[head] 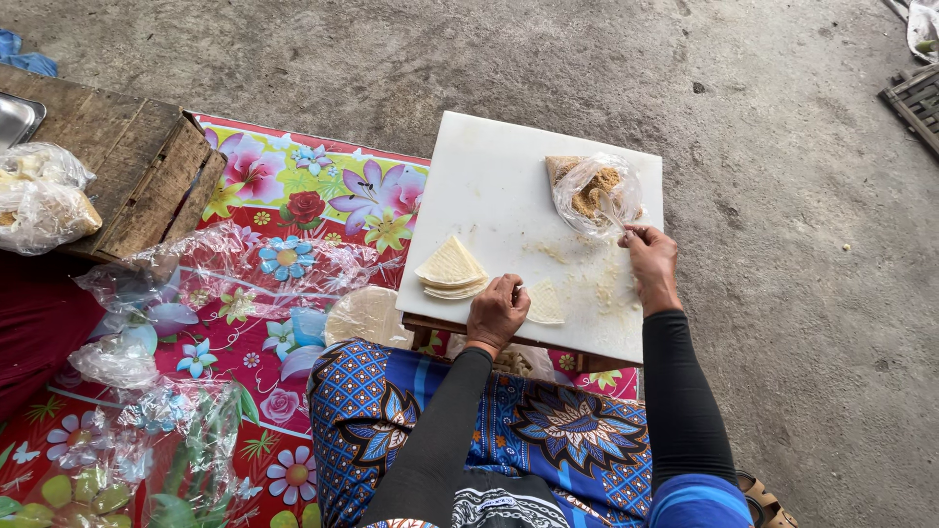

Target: The person sits on a floral mat and repeatedly scoops a brown paste from a plastic bag onto thin, round wrappers using a spoon. They then fold each wrapper into a triangular shape and place it onto a growing stack on a white cutting board.

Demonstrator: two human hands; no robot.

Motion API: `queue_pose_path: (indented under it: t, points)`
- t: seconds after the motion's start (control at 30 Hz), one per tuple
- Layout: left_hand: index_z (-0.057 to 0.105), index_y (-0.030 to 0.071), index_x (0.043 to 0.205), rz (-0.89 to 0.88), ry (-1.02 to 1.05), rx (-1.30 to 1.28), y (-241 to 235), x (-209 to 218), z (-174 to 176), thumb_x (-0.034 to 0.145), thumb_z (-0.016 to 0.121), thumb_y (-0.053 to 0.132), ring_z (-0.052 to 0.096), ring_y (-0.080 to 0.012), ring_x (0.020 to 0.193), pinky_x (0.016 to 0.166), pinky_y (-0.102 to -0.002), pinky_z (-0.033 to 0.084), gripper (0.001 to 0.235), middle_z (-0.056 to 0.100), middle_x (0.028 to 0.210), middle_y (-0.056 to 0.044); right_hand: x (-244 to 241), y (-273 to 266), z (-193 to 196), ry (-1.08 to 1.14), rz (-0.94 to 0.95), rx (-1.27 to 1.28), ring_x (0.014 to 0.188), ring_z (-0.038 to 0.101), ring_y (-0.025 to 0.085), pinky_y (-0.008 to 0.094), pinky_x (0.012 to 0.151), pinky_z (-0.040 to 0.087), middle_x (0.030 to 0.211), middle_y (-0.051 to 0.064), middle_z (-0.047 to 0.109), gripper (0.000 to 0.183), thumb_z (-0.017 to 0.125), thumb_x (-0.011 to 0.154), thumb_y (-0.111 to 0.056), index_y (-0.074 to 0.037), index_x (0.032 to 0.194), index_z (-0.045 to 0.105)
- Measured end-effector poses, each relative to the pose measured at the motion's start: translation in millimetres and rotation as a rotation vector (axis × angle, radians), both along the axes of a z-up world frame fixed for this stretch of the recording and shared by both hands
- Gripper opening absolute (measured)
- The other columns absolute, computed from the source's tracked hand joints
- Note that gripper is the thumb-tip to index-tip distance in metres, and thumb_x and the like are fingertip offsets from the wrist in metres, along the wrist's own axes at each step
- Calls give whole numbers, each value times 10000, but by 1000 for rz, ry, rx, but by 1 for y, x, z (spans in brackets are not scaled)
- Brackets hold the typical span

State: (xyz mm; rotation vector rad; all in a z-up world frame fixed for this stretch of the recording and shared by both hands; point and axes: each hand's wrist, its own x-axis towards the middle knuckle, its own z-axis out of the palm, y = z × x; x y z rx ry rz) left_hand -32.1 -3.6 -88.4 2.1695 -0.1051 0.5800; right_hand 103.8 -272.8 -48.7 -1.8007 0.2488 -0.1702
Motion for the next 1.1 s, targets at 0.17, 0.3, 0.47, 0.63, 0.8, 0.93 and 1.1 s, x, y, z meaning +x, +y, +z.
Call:
queue_pose_path:
  t: [0.17, 0.3, 0.47, 0.63, 0.8, 0.93, 1.1]
  points:
    - [603, 88, 1027, -2, -1, -70, 2, 3, -5, 917, 661, 156, 726, -249, 727, 658, -376, 612, 142, 711, 850, -89, -54, -15, 0, 58, 61, 24, 831, 599, 99, 246, 708, 442, 942, 46, 726, 191, 643, 1010, -48, -37, 1172, 743]
    - [610, 76, 1020, -8, 25, -114, 3, 2, -5, 917, 654, 144, 732, -255, 722, 659, -375, 611, 131, 728, 850, -101, -107, -6, -11, 12, 170, 21, 870, 671, 118, 262, 789, 539, 932, 55, 725, 197, 639, 964, -37, -27, 1134, 737]
    - [613, 78, 1036, -3, 28, -117, 5, 2, -7, 938, 608, 125, 737, -263, 735, 678, -383, 614, 109, 736, 880, -121, -157, 12, -25, 29, 223, -137, 854, 673, 125, 273, 794, 536, 904, 78, 739, 179, 645, 973, -34, -37, 1117, 751]
    - [629, 75, 1039, 9, 19, -120, 6, 2, -7, 927, 614, 129, 736, -288, 747, 691, -407, 604, 126, 740, 895, -135, -185, 35, 0, -220, 210, -555, 872, 674, 159, 287, 806, 490, 953, 30, 738, 157, 682, 948, -76, -105, 1087, 748]
    - [641, 75, 1033, 9, 54, -145, 5, 2, -5, 916, 618, 136, 741, -285, 740, 686, -403, 607, 134, 737, 883, -135, -202, 48, 31, -610, 248, -1203, 1027, 584, 183, 363, 936, 330, 1055, -42, 707, 311, 683, 884, -94, -198, 1173, 733]
    - [643, 74, 1035, 1, 32, -130, 6, 0, -6, 920, 620, 134, 742, -286, 758, 701, -398, 607, 132, 745, 891, -133, -208, 50, 43, -735, 284, -1371, 1069, 547, 160, 370, 969, 302, 1143, -71, 684, 421, 682, 847, -112, -199, 1258, 719]
    - [642, 73, 1034, -17, 16, -143, 7, 1, -7, 922, 620, 138, 749, -285, 778, 711, -390, 610, 131, 755, 897, -128, -208, 44, 40, -795, 217, -1371, 1052, 537, 157, 364, 963, 293, 1136, -76, 697, 445, 710, 843, -98, -214, 1272, 714]
